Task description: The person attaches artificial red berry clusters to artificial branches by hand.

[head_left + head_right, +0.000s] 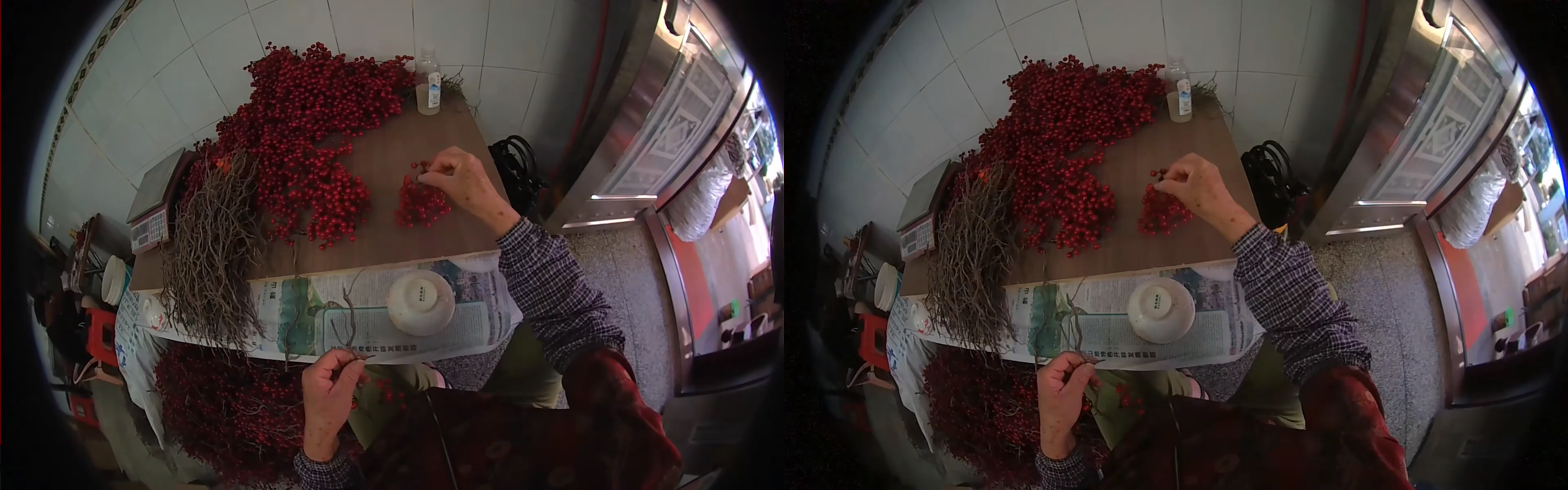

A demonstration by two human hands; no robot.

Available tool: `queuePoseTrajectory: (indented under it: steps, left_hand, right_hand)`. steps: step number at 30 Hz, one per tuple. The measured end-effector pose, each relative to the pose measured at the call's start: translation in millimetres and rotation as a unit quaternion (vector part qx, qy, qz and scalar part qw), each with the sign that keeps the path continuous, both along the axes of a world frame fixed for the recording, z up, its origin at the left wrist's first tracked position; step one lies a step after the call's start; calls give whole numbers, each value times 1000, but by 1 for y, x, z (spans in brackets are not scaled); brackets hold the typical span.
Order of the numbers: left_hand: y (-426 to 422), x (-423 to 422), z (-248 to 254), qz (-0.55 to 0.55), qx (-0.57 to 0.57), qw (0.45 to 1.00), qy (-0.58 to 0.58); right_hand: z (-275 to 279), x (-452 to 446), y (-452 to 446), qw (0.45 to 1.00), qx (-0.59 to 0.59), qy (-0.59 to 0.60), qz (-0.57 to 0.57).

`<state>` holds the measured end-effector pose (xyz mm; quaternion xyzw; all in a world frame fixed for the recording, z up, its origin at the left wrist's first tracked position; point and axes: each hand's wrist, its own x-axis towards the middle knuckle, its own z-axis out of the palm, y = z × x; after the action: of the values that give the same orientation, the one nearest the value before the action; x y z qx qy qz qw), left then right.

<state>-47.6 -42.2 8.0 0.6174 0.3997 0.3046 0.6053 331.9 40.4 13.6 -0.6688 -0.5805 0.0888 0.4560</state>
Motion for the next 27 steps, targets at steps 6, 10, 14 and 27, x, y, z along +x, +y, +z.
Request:
queuePoseTrajectory:
  steps: [6, 10, 14, 27]
  left_hand:
    - [2, 5, 4, 0, -24, 1000, -9]
    - [5, 16, 6, 10, -41, 998, -44]
    - [12, 39, 13, 34, -92, 994, -41]
    - [40, 113, 5, -47, 173, 971, 160]
  right_hand:
    - [6, 0, -5, 991, 105, 74, 43]
    - [8, -14, -35, 959, 153, 202, 124]
    - [1, -24, -69, 936, 154, 301, 101]
    - [-49, -18, -135, 928, 102, 358, 20]
